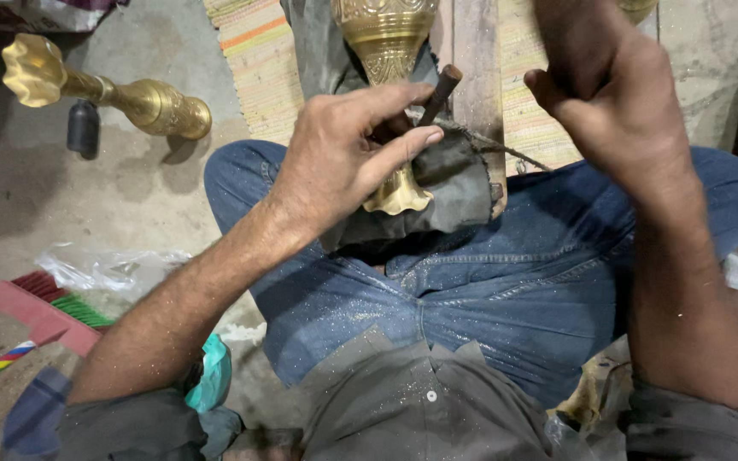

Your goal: The person sits cross-legged on the floor with an ornate brass vase held upright in a padded stand on their lap. They hold a steel punch against the vase's surface and repeatedly strike it with a wooden mallet, repositioning the punch around the vase to work the metal.

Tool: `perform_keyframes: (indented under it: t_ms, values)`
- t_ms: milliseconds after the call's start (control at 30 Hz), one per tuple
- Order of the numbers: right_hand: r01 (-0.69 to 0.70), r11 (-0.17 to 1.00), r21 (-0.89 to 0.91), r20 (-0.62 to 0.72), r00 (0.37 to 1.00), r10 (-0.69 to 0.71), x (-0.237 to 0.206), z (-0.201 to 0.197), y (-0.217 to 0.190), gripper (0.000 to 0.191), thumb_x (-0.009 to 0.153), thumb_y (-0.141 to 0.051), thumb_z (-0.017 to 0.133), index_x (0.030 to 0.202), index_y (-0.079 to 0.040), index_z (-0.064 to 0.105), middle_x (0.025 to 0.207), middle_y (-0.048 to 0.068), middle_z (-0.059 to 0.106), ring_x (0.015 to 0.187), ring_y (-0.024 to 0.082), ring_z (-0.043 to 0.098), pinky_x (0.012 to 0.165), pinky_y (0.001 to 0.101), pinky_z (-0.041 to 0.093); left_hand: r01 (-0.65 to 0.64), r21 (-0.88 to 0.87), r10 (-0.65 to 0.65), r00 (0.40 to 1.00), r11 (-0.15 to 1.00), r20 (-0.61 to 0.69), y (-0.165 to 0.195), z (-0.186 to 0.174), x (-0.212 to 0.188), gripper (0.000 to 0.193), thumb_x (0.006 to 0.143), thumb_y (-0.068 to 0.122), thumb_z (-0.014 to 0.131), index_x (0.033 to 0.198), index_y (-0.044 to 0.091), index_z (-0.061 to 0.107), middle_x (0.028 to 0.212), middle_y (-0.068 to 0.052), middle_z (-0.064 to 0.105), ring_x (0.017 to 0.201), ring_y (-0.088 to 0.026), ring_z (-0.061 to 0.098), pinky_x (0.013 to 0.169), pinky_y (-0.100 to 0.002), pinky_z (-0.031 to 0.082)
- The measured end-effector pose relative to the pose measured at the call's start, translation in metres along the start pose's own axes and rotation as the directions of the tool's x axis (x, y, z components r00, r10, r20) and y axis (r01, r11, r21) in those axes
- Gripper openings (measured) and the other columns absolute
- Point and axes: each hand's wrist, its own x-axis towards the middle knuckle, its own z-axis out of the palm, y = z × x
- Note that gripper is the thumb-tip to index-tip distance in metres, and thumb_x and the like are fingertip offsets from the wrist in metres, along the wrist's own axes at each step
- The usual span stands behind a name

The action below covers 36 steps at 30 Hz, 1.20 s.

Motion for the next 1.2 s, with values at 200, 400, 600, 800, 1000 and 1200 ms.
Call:
perform_keyframes:
  t_ms: [200,400,600,800,1000,1200]
  values:
    - [0.078,0.994,-0.077,0.035,0.997,-0.075,0.006,-0.004,0.0,0.018,0.099,0.002,0.076,0.106,0.002,0.06,0.091,0.015,0.067,0.086,0.024,0.072,0.074,0.0367,0.062,0.004,0.007,-0.003,1.0,1.0,-0.01,-0.001,0.0,0.0,0.035,0.101,0.026,0.077,0.126,0.002,0.069,0.107,-0.01,0.078,0.092,-0.019,0.079,0.078,-0.031,0.066]
    - [0.028,0.963,-0.266,0.041,0.999,-0.018,0.006,-0.013,-0.007,0.029,0.088,-0.001,0.083,0.107,0.002,0.062,0.083,0.017,0.069,0.077,0.029,0.071,0.066,0.0435,0.058,-0.012,-0.03,0.011,1.0,0.999,-0.019,0.002,-0.002,-0.002,0.034,0.105,0.025,0.076,0.129,0.004,0.068,0.109,-0.01,0.077,0.092,-0.018,0.079,0.079,-0.032,0.065]
    - [0.027,0.976,-0.215,-0.007,1.0,-0.029,0.007,-0.01,-0.01,0.024,0.096,-0.002,0.082,0.104,0.0,0.06,0.084,0.017,0.066,0.078,0.027,0.069,0.067,0.0403,0.055,0.027,-0.045,-0.028,0.999,0.999,-0.031,0.002,-0.002,-0.003,0.034,0.101,0.025,0.078,0.127,0.004,0.069,0.1,-0.009,0.078,0.084,-0.017,0.079,0.073,-0.032,0.063]
    - [0.029,0.96,-0.278,0.037,0.999,-0.02,0.008,-0.006,-0.011,0.029,0.088,-0.003,0.083,0.108,0.0,0.062,0.082,0.017,0.068,0.077,0.029,0.07,0.068,0.0438,0.056,-0.009,-0.042,0.007,0.998,0.999,-0.066,-0.003,0.001,-0.003,0.034,0.101,0.025,0.079,0.125,0.004,0.069,0.103,-0.009,0.078,0.087,-0.015,0.079,0.074,-0.029,0.065]
    - [0.112,0.931,-0.348,0.05,0.994,-0.101,0.008,-0.008,-0.015,0.026,0.088,-0.002,0.08,0.107,0.002,0.063,0.088,0.017,0.072,0.079,0.027,0.073,0.069,0.0411,0.06,-0.031,-0.039,0.028,0.997,0.999,-0.078,-0.007,0.003,-0.007,0.033,0.103,0.024,0.078,0.127,0.003,0.069,0.11,-0.011,0.078,0.089,-0.016,0.079,0.075,-0.029,0.065]
    - [0.053,0.993,-0.108,-0.005,0.999,-0.054,0.008,-0.012,-0.015,0.019,0.1,0.002,0.073,0.115,0.0,0.061,0.094,0.016,0.072,0.087,0.025,0.075,0.076,0.0372,0.062,-0.029,-0.07,0.024,0.997,0.997,-0.078,-0.007,0.002,-0.008,0.033,0.104,0.023,0.077,0.128,0.001,0.069,0.112,-0.011,0.077,0.09,-0.016,0.079,0.076,-0.03,0.066]
